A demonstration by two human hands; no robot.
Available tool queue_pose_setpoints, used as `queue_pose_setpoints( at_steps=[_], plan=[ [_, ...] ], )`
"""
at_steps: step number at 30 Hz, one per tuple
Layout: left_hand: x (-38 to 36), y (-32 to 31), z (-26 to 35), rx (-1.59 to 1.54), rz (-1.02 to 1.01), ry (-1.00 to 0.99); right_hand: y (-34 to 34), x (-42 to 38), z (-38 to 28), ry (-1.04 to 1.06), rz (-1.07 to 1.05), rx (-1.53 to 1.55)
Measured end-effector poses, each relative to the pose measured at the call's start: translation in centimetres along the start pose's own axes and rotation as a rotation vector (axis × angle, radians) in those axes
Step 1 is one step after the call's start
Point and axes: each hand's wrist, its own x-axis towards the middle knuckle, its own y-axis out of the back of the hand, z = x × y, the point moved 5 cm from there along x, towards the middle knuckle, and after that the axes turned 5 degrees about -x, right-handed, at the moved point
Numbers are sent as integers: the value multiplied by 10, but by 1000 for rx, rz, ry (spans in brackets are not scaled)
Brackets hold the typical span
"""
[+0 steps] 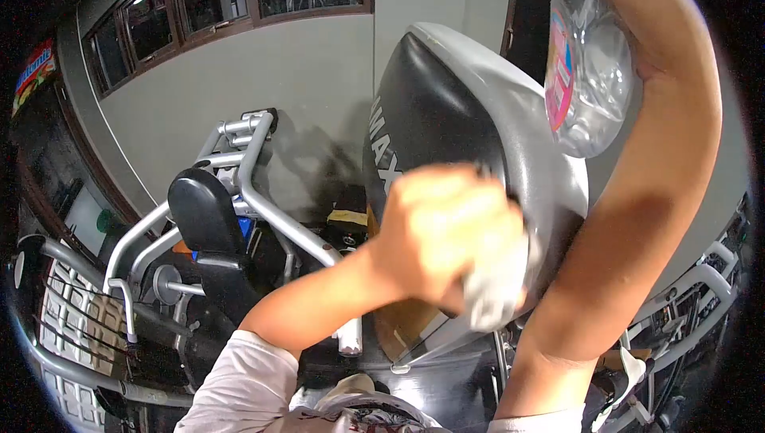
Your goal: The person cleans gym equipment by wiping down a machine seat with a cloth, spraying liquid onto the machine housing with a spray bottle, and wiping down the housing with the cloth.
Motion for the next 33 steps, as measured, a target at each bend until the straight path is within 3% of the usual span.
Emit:
queue_pose_setpoints(
  at_steps=[7,12,17,20,22,24,27,29,31,32,33],
  plan=[
    [57,5,-94,-17,-6,486,5,3,-5,-12,37,-46],
    [45,17,-200,75,-20,852,11,-5,-11,-48,66,-89],
    [42,15,-177,-73,-112,736,18,-16,-15,-106,97,-136],
    [37,18,-126,-244,-153,394,19,-23,-18,-150,105,-158],
    [30,19,-73,-267,-280,340,18,-29,-19,-183,113,-167],
    [17,8,-17,-252,-522,135,14,-32,-22,-202,110,-169],
    [16,5,-28,-305,-576,271,5,-33,-26,-228,93,-172],
    [22,15,-54,-133,-453,266,7,-34,-28,-262,86,-181],
    [36,26,-108,-139,-346,450,11,-36,-29,-293,85,-213],
    [31,26,-147,-61,-251,387,15,-41,-25,-303,94,-252],
    [21,24,-193,-164,-236,715,20,-46,-22,-313,103,-291]
  ],
)
